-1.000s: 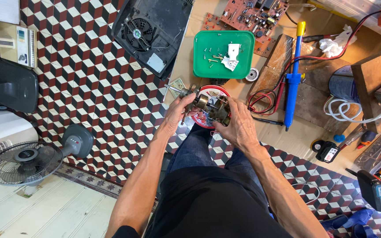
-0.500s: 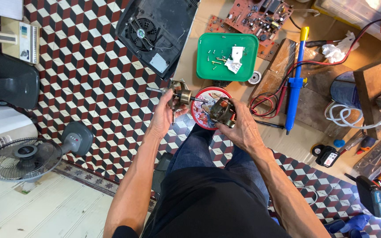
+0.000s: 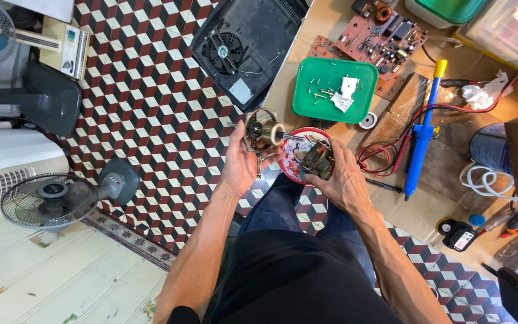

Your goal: The person disassembles a small electrical motor, uses a cordless drill to remove screws, and then reassembles the motor components. They handle the motor housing, rotor, and stator, and use a cordless drill and screwdriver during the process.

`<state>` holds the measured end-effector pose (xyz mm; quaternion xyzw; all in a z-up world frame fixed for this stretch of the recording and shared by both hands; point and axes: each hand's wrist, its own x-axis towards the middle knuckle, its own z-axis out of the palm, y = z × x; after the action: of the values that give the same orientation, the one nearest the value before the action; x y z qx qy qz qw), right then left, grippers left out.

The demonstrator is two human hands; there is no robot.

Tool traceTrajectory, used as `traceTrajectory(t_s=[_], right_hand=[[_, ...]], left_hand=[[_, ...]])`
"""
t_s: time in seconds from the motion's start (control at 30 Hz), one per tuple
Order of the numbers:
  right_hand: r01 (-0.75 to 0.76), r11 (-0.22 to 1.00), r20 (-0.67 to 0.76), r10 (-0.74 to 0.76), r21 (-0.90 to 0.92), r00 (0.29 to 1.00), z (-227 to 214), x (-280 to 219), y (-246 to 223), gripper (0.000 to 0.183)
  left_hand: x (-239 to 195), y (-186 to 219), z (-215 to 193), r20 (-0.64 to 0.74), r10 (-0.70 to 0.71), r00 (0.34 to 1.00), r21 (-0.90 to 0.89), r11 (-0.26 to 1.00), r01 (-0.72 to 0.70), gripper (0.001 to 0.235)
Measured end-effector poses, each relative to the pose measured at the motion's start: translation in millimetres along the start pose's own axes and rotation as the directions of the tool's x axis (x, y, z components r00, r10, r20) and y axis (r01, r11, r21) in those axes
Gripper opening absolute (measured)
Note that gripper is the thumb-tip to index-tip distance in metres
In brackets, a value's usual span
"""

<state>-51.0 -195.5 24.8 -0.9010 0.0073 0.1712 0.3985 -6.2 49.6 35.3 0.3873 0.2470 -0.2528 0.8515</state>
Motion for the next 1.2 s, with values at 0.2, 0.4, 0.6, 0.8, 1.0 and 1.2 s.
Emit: traceTrajectory(t_s=[0.2,0.4,0.6,0.8,1.0,1.2], right_hand=[[-0.019,0.971,-0.278,0.087,0.239,0.957,-53,-32,-39,0.076],[0.155,0.986,-0.387,-0.168,-0.064,0.907,-118,-51,-82,0.070],[0.050,0.990,-0.413,-0.100,-0.131,0.905,-156,-75,-80,0.055],[-0.159,0.946,-0.404,0.268,0.282,0.875,-199,-127,-39,0.049],[-0.180,0.806,-0.314,0.410,0.564,0.856,-257,-187,1,0.044],[-0.092,0.996,-0.458,0.076,-0.013,0.886,-319,-252,37,0.050]], left_hand=[[-1,3,33,0.168,0.014,0.986,0.095,0.995,-0.030,0.068],[1,-7,89,0.308,-0.143,0.941,0.174,0.980,0.092,0.064],[-4,-41,155,0.466,-0.243,0.851,0.237,0.961,0.145,0.066],[-10,-80,214,0.561,-0.230,0.795,0.272,0.959,0.085,0.064],[-39,-130,275,0.546,-0.142,0.826,0.176,0.983,0.053,0.057],[-77,-202,339,0.506,-0.227,0.833,0.080,0.973,0.216,0.062]])
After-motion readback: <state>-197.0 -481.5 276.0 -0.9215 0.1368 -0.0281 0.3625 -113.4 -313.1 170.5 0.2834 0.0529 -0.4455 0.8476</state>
